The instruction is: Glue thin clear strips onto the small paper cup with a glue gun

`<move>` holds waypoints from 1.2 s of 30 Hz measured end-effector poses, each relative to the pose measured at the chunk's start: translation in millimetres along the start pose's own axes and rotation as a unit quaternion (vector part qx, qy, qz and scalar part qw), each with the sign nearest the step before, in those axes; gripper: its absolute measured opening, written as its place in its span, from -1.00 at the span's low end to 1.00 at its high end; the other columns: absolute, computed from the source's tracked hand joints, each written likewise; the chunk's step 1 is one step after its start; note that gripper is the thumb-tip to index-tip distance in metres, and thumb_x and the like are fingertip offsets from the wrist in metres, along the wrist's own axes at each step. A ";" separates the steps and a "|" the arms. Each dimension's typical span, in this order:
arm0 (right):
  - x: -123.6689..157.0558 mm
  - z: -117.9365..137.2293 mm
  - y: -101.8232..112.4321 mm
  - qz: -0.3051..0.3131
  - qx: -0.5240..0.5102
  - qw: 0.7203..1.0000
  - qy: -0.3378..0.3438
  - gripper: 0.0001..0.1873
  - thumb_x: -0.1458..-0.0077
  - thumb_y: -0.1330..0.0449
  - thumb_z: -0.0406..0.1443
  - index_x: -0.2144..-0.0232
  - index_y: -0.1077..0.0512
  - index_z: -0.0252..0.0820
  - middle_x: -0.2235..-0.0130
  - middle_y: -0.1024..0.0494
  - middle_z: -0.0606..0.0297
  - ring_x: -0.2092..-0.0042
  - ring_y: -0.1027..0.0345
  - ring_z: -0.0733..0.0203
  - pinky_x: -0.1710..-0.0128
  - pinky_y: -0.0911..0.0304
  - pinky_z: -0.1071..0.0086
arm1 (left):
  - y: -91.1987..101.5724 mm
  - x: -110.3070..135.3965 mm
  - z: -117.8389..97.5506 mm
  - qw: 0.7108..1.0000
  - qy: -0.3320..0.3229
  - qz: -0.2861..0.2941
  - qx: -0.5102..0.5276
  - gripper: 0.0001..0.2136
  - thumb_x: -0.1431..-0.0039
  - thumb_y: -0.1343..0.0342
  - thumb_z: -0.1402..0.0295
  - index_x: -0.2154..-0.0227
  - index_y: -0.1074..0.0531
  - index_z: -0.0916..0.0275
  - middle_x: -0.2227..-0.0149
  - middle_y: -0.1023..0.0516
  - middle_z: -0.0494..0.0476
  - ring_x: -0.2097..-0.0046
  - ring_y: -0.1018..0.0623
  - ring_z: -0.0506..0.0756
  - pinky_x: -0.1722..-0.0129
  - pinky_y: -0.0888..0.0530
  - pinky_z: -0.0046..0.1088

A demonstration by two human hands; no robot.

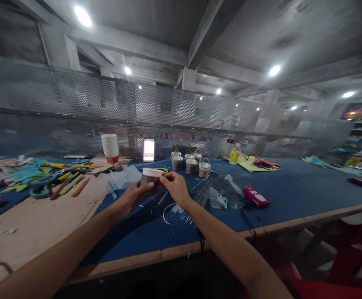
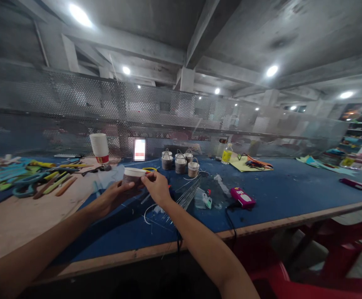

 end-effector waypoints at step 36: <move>0.6 18.4 28.3 0.067 0.352 0.930 0.085 -0.81 -0.36 -0.22 -0.27 0.04 -0.57 -0.13 0.03 -0.61 0.15 0.05 -0.53 0.10 -0.03 -0.36 0.27 | 14.1 -0.4 -4.2 0.994 0.038 -0.035 0.098 -0.79 -0.31 -0.27 0.37 0.06 -0.67 0.30 0.11 -0.78 0.25 0.06 -0.73 0.20 0.01 -0.61 -0.29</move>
Point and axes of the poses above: each hand's wrist, its own x-axis away from the middle knuckle, its own y-axis out of the back of the hand, z = x × y, the point moved 3 cm from there along -x, towards the middle knuckle
